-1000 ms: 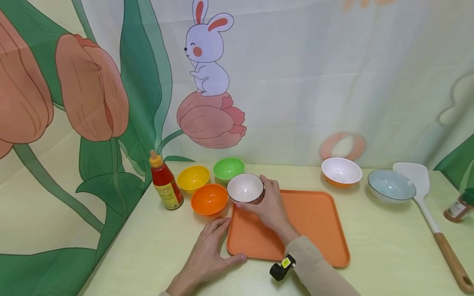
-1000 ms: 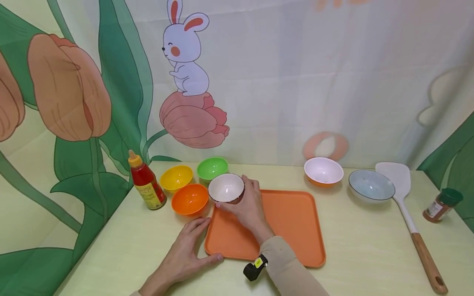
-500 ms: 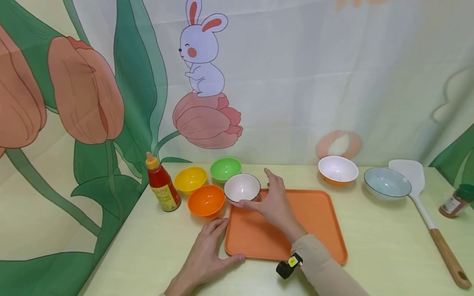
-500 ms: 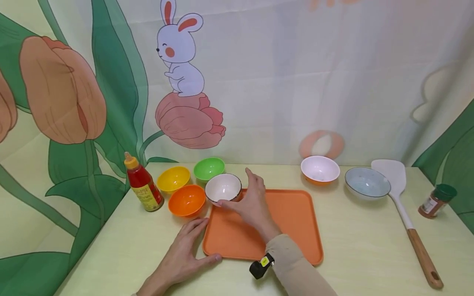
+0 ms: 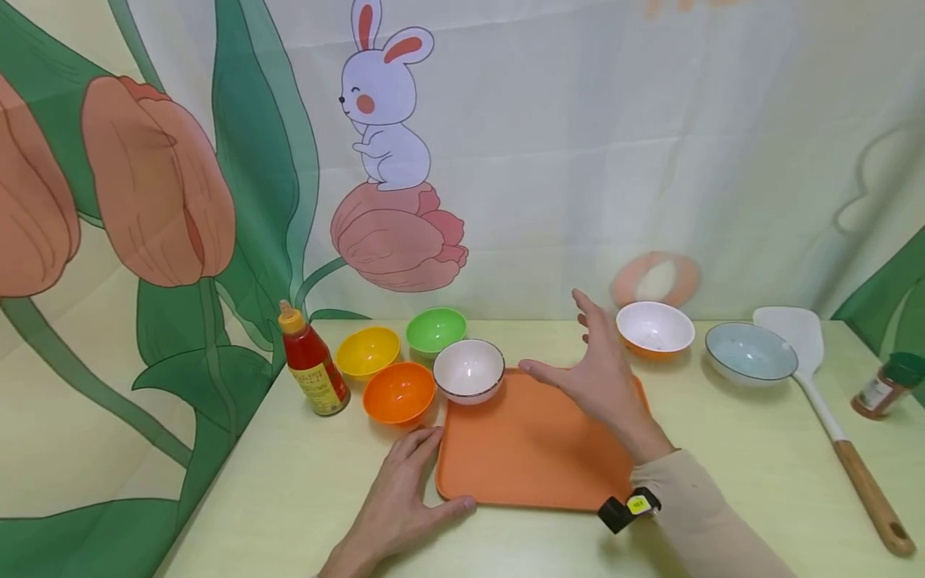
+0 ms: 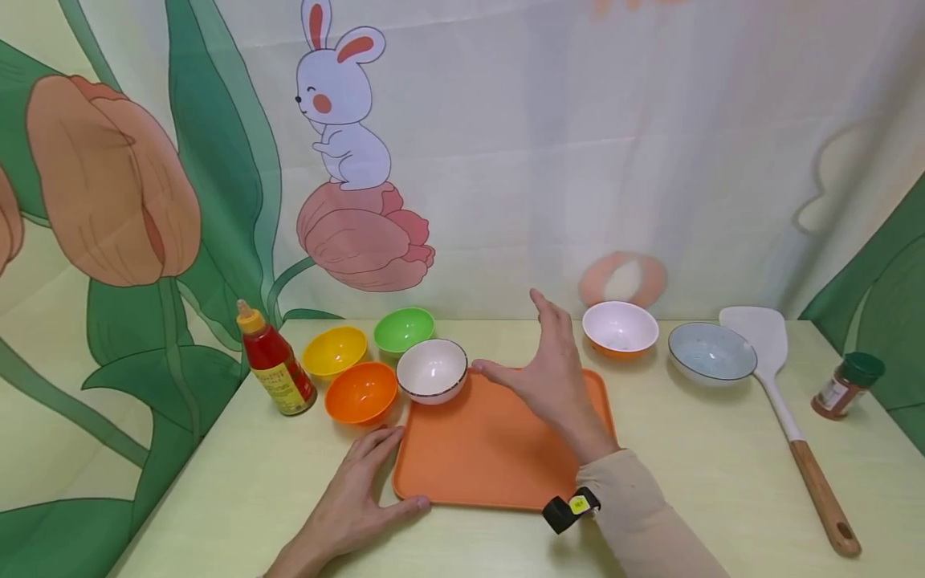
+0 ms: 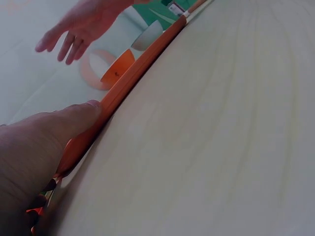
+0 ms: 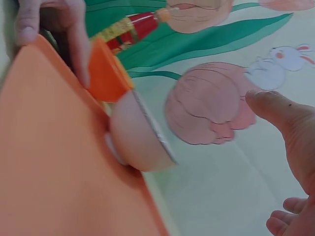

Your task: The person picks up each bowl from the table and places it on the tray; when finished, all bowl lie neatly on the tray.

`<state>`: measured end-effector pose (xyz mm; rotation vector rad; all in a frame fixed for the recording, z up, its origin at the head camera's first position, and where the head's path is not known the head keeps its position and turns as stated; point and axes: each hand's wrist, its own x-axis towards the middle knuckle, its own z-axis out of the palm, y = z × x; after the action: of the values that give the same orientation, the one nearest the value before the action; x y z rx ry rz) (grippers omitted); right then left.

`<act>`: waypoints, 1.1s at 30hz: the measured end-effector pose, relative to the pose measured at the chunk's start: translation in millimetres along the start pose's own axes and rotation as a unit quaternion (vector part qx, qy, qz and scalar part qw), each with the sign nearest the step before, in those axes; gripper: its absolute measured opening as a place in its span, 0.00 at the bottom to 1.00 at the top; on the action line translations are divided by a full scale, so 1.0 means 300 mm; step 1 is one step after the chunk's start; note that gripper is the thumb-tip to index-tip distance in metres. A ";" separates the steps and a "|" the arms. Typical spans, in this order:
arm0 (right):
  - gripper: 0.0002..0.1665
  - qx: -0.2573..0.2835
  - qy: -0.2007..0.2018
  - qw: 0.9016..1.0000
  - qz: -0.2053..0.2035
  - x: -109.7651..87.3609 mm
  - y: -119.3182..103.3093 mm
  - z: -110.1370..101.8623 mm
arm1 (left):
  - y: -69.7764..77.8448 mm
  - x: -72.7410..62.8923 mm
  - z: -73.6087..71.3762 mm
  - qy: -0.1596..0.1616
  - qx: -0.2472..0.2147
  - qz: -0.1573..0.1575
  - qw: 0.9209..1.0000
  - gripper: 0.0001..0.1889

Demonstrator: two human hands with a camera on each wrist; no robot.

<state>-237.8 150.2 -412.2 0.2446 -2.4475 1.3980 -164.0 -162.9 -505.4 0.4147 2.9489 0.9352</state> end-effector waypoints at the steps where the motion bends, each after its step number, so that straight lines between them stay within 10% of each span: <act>1: 0.77 0.000 0.004 1.000 -0.004 -0.002 -0.004 -0.022 | 0.000 0.000 0.000 -0.001 0.000 -0.001 1.000 0.61; 11: 0.77 -0.011 0.075 0.996 -0.041 0.004 -0.020 -0.222 | -0.008 -0.006 -0.008 0.010 0.001 0.010 1.000 0.61; 33: 0.73 -0.086 0.214 0.970 0.073 -0.059 0.163 -0.642 | -0.003 -0.004 -0.002 0.002 0.002 0.005 1.000 0.61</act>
<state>-200.8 340.7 -366.4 -0.2565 -2.2342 1.1380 -163.2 -164.3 -505.5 0.4270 2.9562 0.9311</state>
